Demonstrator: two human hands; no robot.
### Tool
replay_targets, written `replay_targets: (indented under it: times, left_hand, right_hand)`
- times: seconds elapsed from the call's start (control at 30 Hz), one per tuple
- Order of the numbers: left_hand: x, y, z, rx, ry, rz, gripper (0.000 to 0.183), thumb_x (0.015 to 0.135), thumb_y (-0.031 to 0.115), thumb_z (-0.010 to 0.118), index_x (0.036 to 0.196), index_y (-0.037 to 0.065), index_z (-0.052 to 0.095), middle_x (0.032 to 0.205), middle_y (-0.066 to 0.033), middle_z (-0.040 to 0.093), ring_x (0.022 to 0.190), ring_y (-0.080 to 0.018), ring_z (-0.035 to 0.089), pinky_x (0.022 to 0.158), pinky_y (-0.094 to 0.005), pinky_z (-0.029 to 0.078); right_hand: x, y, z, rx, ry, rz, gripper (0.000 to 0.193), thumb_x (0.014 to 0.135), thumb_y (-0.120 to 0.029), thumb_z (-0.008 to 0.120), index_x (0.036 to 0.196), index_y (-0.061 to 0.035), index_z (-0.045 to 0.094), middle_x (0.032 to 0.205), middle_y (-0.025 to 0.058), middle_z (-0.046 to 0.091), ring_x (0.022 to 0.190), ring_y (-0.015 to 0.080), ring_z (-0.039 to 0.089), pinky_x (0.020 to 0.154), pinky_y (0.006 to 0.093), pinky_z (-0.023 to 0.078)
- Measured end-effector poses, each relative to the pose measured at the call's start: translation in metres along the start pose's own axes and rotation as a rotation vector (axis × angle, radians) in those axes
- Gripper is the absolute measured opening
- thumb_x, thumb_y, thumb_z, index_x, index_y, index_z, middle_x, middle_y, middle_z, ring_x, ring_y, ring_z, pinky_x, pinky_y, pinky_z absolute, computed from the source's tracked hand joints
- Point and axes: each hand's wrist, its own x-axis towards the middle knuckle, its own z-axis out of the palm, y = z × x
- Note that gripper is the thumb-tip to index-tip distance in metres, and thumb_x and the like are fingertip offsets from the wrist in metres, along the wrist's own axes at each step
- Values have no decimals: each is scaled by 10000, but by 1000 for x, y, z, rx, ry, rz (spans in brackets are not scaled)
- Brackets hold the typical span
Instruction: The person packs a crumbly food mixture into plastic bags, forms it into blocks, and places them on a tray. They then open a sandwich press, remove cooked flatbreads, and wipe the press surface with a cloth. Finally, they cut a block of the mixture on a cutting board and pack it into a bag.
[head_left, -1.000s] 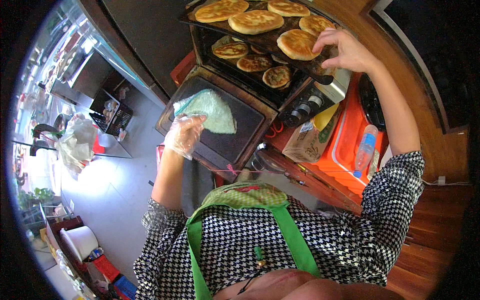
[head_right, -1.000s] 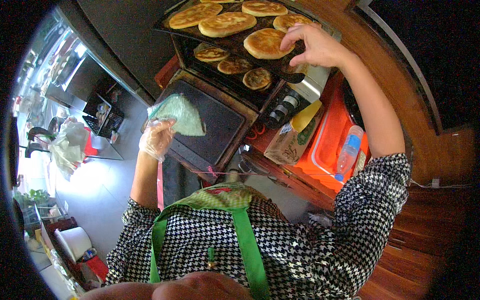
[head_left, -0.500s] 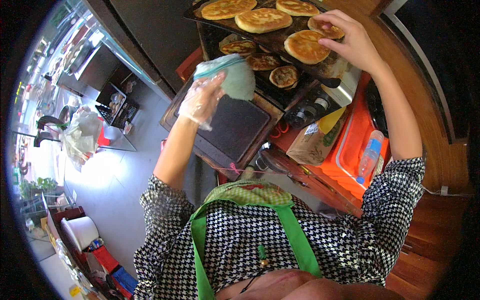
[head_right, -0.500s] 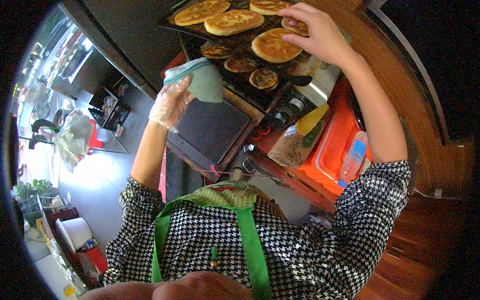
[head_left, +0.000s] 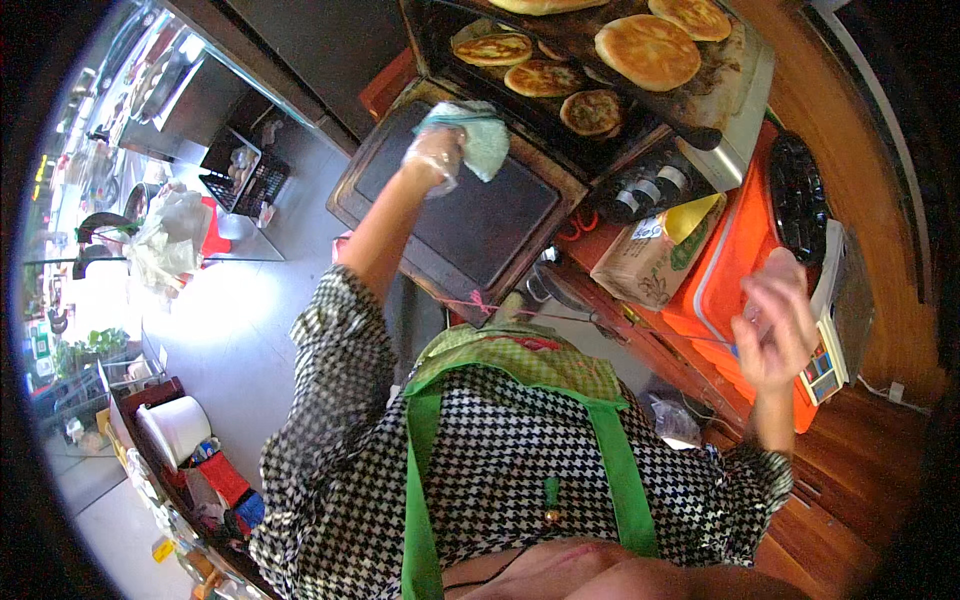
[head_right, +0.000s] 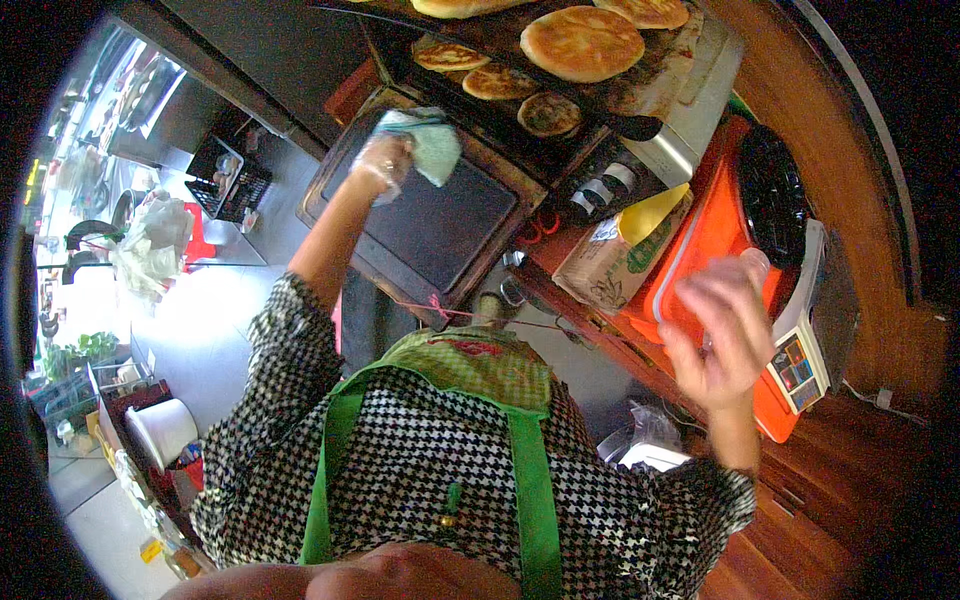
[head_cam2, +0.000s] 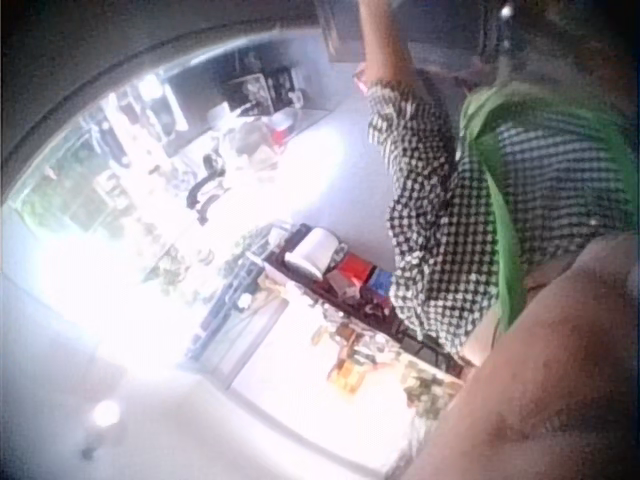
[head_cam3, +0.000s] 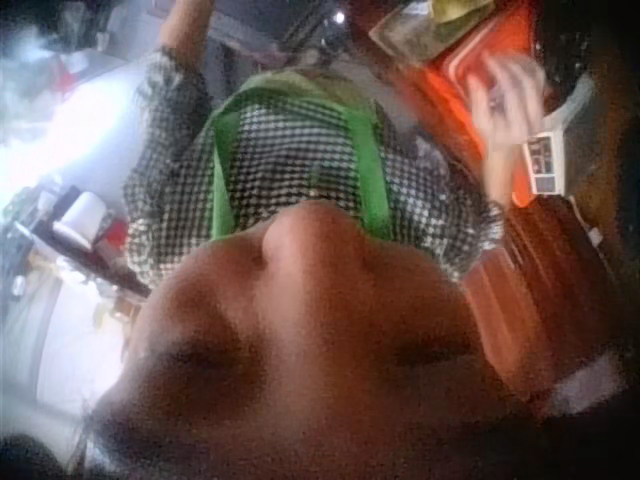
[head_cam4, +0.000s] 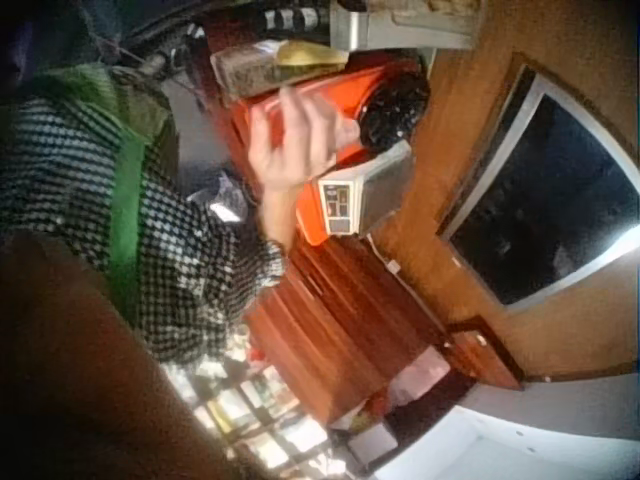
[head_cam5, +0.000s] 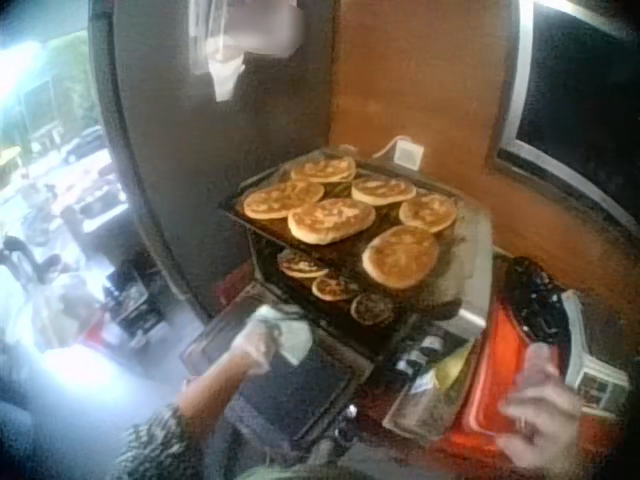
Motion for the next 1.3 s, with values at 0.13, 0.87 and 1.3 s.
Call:
replay_targets:
  times: [0.13,0.87,1.3]
  left_hand:
    - [37,-8,69,-54,20,146,172,815,111,606,970,82,675,1023,-163,679,954,-349,631,844,-388,495]
    - [-54,92,39,-2489,-61,-423,279,993,195,517,1204,34,605,1197,-101,650,1089,-229,620,998,-369,490]
    - [-25,87,69,-1918,-181,-89,204,897,69,585,1087,43,653,1060,-63,674,928,-181,618,835,-297,509]
  right_hand:
    - [-49,-16,5,36,10,215,273,805,-161,711,980,42,660,915,157,634,844,346,601,795,462,487]
    - [6,-1,277,234,-139,349,1025,655,-187,869,1512,-167,308,1387,200,435,1129,373,568,893,436,503]
    - [17,24,259,-118,-25,43,90,675,-57,636,704,-100,563,795,42,633,747,251,600,656,399,433]
